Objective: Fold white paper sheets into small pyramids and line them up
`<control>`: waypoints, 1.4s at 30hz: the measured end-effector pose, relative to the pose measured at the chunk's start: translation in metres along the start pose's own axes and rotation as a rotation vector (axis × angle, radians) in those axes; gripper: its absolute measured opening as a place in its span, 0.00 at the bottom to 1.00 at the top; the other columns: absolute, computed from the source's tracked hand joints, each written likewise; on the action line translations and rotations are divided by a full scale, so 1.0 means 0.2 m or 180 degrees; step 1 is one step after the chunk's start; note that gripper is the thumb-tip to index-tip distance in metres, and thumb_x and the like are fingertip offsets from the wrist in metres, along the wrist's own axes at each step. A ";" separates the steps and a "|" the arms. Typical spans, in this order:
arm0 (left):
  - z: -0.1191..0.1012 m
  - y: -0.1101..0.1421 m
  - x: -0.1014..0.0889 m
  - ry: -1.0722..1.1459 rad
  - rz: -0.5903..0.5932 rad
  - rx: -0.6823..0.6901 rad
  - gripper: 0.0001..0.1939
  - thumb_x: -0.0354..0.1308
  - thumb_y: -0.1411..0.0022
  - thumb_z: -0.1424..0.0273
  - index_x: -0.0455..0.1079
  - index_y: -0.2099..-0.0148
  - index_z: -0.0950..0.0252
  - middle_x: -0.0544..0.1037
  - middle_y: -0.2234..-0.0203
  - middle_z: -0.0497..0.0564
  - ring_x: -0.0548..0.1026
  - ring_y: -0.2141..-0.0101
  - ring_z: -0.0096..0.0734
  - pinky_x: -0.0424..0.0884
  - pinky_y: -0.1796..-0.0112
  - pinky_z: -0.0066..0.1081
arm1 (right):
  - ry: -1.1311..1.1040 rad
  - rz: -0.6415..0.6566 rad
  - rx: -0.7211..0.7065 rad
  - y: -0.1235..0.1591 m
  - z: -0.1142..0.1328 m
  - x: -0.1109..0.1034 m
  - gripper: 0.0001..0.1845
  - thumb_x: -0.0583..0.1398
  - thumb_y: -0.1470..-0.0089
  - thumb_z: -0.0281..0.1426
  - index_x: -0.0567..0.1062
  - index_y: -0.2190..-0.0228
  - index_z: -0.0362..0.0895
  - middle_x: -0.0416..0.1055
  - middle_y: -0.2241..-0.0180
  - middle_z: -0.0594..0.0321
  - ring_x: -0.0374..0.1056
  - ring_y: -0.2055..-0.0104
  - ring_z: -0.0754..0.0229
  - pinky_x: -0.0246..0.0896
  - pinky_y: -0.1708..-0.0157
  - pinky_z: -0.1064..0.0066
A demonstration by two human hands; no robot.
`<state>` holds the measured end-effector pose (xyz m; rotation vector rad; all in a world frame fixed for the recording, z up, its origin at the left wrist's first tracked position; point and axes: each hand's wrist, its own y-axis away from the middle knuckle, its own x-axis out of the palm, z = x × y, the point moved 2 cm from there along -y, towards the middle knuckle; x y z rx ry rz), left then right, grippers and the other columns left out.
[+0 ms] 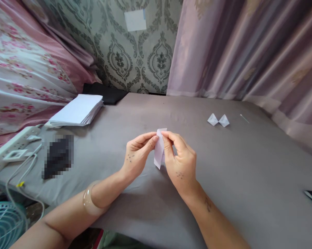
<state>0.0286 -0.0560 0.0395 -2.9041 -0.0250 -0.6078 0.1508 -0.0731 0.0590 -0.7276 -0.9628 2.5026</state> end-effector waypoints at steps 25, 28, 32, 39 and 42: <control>-0.01 0.00 -0.01 -0.0421 0.0139 0.0353 0.08 0.64 0.43 0.67 0.79 0.60 0.60 0.82 0.64 0.50 0.79 0.64 0.32 0.75 0.58 0.32 | -0.0561 0.0302 0.0623 -0.03 0.04 0.00 0.06 0.61 0.45 0.35 0.77 0.66 0.47 0.71 0.62 0.61 0.70 0.65 0.63 0.68 0.69 0.72; -0.02 0.00 -0.01 -0.0456 0.0148 0.0433 0.07 0.64 0.43 0.68 0.79 0.60 0.60 0.82 0.64 0.49 0.79 0.64 0.31 0.76 0.59 0.32 | -0.0501 0.0420 0.0619 -0.03 0.04 -0.01 0.06 0.60 0.43 0.34 0.77 0.66 0.47 0.73 0.65 0.63 0.69 0.66 0.64 0.67 0.67 0.72; -0.03 0.00 -0.01 -0.0518 0.0194 0.0476 0.07 0.64 0.43 0.69 0.79 0.60 0.59 0.82 0.64 0.49 0.79 0.64 0.32 0.76 0.58 0.32 | -0.0426 0.0406 0.0541 -0.03 0.04 -0.01 0.07 0.59 0.42 0.34 0.78 0.66 0.46 0.73 0.67 0.63 0.69 0.66 0.63 0.65 0.66 0.72; -0.06 -0.01 -0.01 -0.0342 0.0372 0.0184 0.08 0.64 0.43 0.68 0.79 0.60 0.62 0.82 0.62 0.51 0.78 0.60 0.35 0.74 0.54 0.34 | -0.0094 0.0417 0.0342 -0.02 0.03 0.01 0.09 0.58 0.41 0.33 0.76 0.70 0.44 0.70 0.71 0.64 0.66 0.70 0.64 0.62 0.69 0.72; -0.07 -0.01 -0.01 -0.0307 0.0478 0.0139 0.08 0.63 0.42 0.67 0.80 0.60 0.62 0.81 0.60 0.52 0.77 0.57 0.35 0.71 0.52 0.34 | 0.0038 0.0398 0.0230 -0.02 0.03 0.01 0.09 0.57 0.41 0.32 0.75 0.71 0.44 0.69 0.72 0.64 0.66 0.71 0.64 0.61 0.69 0.72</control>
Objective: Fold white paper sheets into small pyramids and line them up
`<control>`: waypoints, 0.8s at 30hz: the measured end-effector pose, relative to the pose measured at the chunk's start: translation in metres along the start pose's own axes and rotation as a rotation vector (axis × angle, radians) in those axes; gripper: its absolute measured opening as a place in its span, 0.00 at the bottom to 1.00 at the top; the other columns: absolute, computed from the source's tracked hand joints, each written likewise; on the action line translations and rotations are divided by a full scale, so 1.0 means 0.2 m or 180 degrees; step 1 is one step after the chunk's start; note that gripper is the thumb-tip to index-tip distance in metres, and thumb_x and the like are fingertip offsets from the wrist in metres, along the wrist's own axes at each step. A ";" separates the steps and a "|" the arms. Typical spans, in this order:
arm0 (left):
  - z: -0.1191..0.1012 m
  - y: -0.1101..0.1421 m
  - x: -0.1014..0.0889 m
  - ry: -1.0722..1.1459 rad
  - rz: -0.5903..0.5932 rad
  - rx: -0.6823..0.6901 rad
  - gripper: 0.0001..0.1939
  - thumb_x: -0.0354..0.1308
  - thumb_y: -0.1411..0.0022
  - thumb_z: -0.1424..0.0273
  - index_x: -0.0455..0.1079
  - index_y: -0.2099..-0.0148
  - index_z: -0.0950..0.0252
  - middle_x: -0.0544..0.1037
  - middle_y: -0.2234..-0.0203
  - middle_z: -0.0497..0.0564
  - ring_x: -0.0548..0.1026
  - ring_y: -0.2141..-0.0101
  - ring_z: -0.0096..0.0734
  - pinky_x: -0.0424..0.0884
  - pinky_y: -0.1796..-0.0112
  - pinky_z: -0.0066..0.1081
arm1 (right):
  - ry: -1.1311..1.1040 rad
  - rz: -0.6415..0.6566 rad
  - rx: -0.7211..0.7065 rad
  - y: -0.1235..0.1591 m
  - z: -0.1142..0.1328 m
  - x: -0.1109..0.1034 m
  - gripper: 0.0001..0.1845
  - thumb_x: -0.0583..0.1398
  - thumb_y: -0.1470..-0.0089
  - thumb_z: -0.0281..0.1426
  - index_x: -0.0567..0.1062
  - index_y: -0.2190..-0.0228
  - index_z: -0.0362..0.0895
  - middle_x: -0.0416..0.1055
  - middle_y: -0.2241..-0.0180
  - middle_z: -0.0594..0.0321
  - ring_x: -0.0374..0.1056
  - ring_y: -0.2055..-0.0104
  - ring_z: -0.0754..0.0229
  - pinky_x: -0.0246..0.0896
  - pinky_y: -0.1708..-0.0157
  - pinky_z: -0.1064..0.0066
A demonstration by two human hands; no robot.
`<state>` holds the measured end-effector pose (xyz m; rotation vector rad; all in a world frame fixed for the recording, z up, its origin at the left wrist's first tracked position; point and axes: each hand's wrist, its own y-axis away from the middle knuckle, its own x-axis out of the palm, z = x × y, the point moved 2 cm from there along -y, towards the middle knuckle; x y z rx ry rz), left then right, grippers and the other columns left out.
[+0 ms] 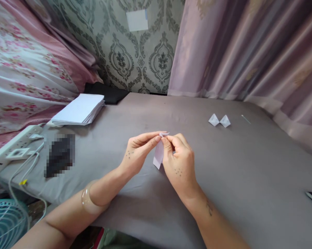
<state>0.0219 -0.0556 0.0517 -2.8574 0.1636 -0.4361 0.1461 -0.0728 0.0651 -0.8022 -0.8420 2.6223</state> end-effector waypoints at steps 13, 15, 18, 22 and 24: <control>0.00 -0.01 -0.03 0.0272 -0.0086 -0.0039 0.06 0.64 0.42 0.67 0.79 0.63 0.62 0.78 0.66 0.50 0.73 0.63 0.28 0.68 0.59 0.28 | 0.0055 0.0252 0.0235 -0.01 0.02 -0.01 0.20 0.59 0.42 0.38 0.68 0.82 0.43 0.60 0.80 0.69 0.57 0.77 0.68 0.54 0.75 0.73; 0.00 -0.01 -0.02 0.0477 -0.0053 -0.0170 0.07 0.64 0.42 0.67 0.79 0.63 0.63 0.78 0.67 0.50 0.73 0.64 0.28 0.68 0.60 0.28 | 0.0050 0.0279 0.0210 -0.01 0.02 -0.01 0.19 0.60 0.42 0.38 0.68 0.82 0.43 0.60 0.79 0.69 0.57 0.77 0.68 0.54 0.74 0.73; 0.00 -0.01 -0.02 0.0539 -0.0028 -0.0226 0.07 0.64 0.43 0.66 0.79 0.64 0.64 0.79 0.67 0.51 0.74 0.64 0.28 0.69 0.61 0.28 | 0.0058 0.0317 0.0150 -0.01 0.02 -0.01 0.19 0.60 0.42 0.38 0.69 0.82 0.43 0.60 0.79 0.69 0.57 0.76 0.68 0.54 0.74 0.73; -0.01 -0.02 -0.02 0.0504 -0.0148 -0.0209 0.06 0.65 0.44 0.67 0.79 0.65 0.63 0.80 0.67 0.50 0.74 0.65 0.27 0.69 0.61 0.27 | -0.0066 0.0125 0.0261 -0.01 0.03 -0.02 0.10 0.63 0.47 0.38 0.74 0.73 0.44 0.68 0.72 0.66 0.63 0.71 0.66 0.60 0.69 0.72; -0.01 -0.02 -0.02 0.0480 -0.0162 -0.0201 0.06 0.66 0.45 0.67 0.79 0.64 0.63 0.80 0.68 0.50 0.75 0.66 0.27 0.69 0.62 0.27 | -0.0348 0.0053 0.0586 -0.01 0.02 -0.03 0.14 0.66 0.51 0.40 0.75 0.64 0.45 0.71 0.68 0.64 0.66 0.68 0.63 0.63 0.66 0.70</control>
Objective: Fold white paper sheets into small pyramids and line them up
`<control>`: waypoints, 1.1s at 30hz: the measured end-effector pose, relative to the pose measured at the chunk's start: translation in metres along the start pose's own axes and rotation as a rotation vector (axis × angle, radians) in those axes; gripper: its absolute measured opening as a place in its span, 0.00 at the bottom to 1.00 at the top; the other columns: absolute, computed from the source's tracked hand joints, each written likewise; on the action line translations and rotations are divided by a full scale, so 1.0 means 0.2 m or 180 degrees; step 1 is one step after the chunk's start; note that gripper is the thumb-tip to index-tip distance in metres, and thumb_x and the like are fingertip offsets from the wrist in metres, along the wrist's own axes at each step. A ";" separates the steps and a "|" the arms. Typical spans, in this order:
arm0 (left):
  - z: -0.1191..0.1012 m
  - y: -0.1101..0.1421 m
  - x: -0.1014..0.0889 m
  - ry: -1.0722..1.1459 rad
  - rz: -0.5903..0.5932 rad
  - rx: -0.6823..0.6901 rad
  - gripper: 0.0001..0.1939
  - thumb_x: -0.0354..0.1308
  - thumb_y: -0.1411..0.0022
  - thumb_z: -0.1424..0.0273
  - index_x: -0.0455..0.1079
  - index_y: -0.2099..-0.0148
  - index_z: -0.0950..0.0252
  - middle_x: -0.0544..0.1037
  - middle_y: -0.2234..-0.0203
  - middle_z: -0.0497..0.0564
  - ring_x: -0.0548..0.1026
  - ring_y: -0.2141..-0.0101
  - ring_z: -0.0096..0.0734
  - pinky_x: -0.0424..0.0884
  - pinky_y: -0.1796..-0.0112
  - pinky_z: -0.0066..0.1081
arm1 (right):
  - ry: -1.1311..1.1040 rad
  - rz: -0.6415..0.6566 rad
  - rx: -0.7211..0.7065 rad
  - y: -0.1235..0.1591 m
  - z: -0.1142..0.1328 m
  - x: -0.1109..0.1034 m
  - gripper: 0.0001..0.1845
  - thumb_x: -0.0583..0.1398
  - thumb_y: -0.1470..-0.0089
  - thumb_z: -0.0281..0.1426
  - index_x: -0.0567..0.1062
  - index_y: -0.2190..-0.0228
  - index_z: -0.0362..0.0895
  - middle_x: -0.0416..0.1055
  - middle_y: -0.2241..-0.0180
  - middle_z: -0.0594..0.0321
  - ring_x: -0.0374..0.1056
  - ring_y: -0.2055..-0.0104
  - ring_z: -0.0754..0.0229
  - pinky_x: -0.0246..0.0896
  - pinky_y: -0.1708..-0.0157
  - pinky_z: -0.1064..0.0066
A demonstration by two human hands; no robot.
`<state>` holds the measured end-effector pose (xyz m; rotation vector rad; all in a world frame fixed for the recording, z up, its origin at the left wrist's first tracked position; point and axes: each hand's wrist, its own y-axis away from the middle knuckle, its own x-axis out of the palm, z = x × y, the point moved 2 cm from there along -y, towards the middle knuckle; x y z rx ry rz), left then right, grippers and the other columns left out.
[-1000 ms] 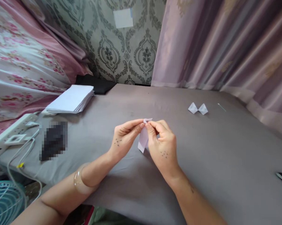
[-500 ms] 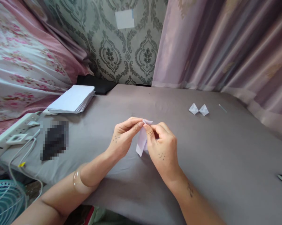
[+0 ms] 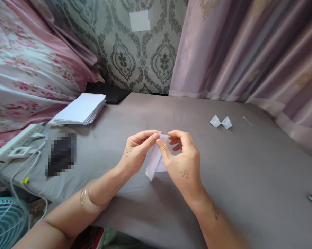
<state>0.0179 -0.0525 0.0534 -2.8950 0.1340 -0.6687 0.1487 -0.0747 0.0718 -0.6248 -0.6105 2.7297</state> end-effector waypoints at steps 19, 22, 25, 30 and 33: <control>0.00 0.00 0.00 0.0102 0.0028 -0.0435 0.08 0.67 0.48 0.67 0.76 0.70 0.67 0.75 0.75 0.48 0.69 0.72 0.21 0.64 0.68 0.25 | -0.0580 0.0231 0.0512 0.00 0.00 0.00 0.11 0.67 0.52 0.39 0.80 0.65 0.49 0.75 0.72 0.67 0.69 0.72 0.65 0.67 0.69 0.72; 0.00 0.00 0.00 0.0120 0.0012 -0.0370 0.08 0.67 0.48 0.67 0.75 0.70 0.67 0.75 0.75 0.48 0.69 0.72 0.22 0.64 0.67 0.26 | -0.0532 0.0266 0.0374 0.00 0.00 0.00 0.10 0.66 0.50 0.38 0.80 0.65 0.50 0.73 0.73 0.68 0.68 0.72 0.66 0.66 0.69 0.72; 0.00 0.00 0.00 0.0124 -0.0019 -0.0344 0.08 0.67 0.48 0.67 0.74 0.71 0.66 0.75 0.75 0.47 0.69 0.72 0.22 0.63 0.67 0.27 | -0.0477 0.0290 0.0234 0.00 0.01 0.00 0.08 0.65 0.49 0.37 0.80 0.65 0.51 0.72 0.73 0.69 0.66 0.72 0.67 0.66 0.68 0.73; -0.01 0.00 0.00 0.0174 0.0001 -0.0344 0.08 0.66 0.48 0.67 0.74 0.71 0.66 0.74 0.76 0.47 0.69 0.73 0.23 0.64 0.67 0.27 | -0.0501 0.0237 0.0044 0.01 0.01 0.01 0.07 0.64 0.48 0.35 0.80 0.65 0.51 0.71 0.70 0.68 0.66 0.70 0.66 0.65 0.68 0.72; -0.01 0.01 0.00 0.0175 0.0007 -0.0323 0.08 0.66 0.47 0.66 0.74 0.71 0.66 0.75 0.76 0.47 0.70 0.72 0.24 0.65 0.67 0.28 | -0.0497 0.0215 -0.0093 0.02 0.02 0.02 0.07 0.64 0.47 0.33 0.80 0.64 0.51 0.72 0.69 0.66 0.67 0.68 0.64 0.66 0.67 0.70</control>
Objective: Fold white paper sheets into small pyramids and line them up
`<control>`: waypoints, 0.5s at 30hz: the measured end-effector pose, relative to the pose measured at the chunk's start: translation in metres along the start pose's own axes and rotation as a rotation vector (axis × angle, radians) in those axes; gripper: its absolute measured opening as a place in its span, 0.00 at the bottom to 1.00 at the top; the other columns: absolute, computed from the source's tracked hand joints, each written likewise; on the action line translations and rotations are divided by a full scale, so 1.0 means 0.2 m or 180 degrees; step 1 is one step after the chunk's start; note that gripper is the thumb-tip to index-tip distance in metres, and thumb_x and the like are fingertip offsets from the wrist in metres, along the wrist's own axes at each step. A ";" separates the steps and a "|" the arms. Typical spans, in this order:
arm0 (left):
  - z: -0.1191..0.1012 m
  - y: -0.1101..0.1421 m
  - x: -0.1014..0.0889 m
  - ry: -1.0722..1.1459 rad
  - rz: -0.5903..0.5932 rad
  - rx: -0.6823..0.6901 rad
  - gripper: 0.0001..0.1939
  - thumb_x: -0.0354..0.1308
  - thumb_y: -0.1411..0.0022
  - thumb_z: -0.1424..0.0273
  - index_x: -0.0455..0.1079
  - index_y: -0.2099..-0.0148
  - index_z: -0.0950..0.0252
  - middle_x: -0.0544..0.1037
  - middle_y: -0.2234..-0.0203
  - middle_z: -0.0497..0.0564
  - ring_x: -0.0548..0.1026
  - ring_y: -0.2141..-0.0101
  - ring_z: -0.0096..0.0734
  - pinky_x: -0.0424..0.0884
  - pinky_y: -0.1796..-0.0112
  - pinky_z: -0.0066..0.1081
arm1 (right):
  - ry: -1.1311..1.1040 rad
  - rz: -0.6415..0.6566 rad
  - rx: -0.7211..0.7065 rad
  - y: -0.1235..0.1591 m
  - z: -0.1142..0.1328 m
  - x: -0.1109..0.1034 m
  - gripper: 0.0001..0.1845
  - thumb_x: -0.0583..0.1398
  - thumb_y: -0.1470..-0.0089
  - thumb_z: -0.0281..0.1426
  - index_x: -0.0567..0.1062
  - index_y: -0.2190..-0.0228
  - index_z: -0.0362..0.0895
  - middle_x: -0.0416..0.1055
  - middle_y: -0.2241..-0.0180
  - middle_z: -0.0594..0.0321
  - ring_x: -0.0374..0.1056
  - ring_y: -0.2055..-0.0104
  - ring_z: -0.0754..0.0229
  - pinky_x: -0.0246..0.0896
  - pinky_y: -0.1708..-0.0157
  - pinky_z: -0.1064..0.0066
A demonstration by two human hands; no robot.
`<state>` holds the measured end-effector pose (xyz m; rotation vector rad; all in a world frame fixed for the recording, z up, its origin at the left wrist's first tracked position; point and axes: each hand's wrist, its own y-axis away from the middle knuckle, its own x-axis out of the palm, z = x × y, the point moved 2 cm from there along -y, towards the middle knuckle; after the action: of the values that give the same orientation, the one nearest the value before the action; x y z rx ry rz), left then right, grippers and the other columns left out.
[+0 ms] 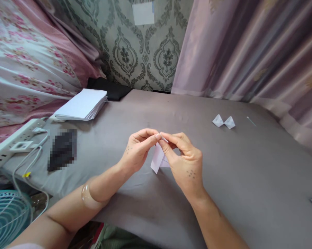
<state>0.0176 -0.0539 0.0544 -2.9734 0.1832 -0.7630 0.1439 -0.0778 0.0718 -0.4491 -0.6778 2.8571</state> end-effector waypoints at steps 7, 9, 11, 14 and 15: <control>0.00 -0.01 -0.02 -0.0037 -0.0100 0.0090 0.08 0.66 0.47 0.66 0.75 0.71 0.66 0.74 0.77 0.46 0.68 0.74 0.22 0.64 0.69 0.26 | 0.0827 0.0034 -0.1148 0.01 0.02 0.00 0.17 0.59 0.44 0.24 0.78 0.55 0.51 0.72 0.64 0.62 0.69 0.63 0.63 0.67 0.62 0.69; 0.00 -0.01 -0.02 0.0011 -0.0096 0.0064 0.08 0.66 0.47 0.66 0.75 0.70 0.66 0.74 0.77 0.46 0.68 0.73 0.21 0.64 0.69 0.25 | 0.1150 0.0100 -0.1435 0.02 0.02 0.00 0.21 0.57 0.44 0.22 0.75 0.51 0.49 0.72 0.61 0.59 0.69 0.61 0.60 0.67 0.59 0.66; 0.01 -0.02 -0.03 0.0055 -0.0077 0.0031 0.08 0.66 0.46 0.67 0.76 0.70 0.66 0.74 0.76 0.47 0.68 0.73 0.21 0.64 0.68 0.25 | 0.1507 0.0160 -0.1605 0.03 0.01 0.00 0.24 0.55 0.45 0.21 0.72 0.47 0.48 0.71 0.59 0.56 0.68 0.59 0.58 0.67 0.58 0.63; 0.01 -0.02 -0.03 0.0079 -0.0013 -0.0011 0.08 0.66 0.46 0.66 0.77 0.69 0.67 0.75 0.75 0.47 0.68 0.73 0.21 0.64 0.67 0.26 | 0.2170 0.0230 -0.1773 0.04 0.00 0.01 0.29 0.53 0.46 0.20 0.68 0.43 0.46 0.70 0.56 0.53 0.67 0.58 0.55 0.67 0.58 0.61; 0.01 -0.02 -0.03 0.0100 0.0021 -0.0029 0.08 0.66 0.45 0.66 0.77 0.68 0.67 0.76 0.75 0.47 0.69 0.73 0.21 0.65 0.66 0.26 | 0.2405 0.0256 -0.1812 0.04 0.00 0.01 0.29 0.53 0.46 0.20 0.67 0.42 0.45 0.70 0.55 0.52 0.67 0.57 0.54 0.67 0.58 0.60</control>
<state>0.0142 -0.0484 0.0494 -2.9693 0.1988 -0.8105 0.1409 -0.0851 0.0675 -1.5396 -1.2795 2.2086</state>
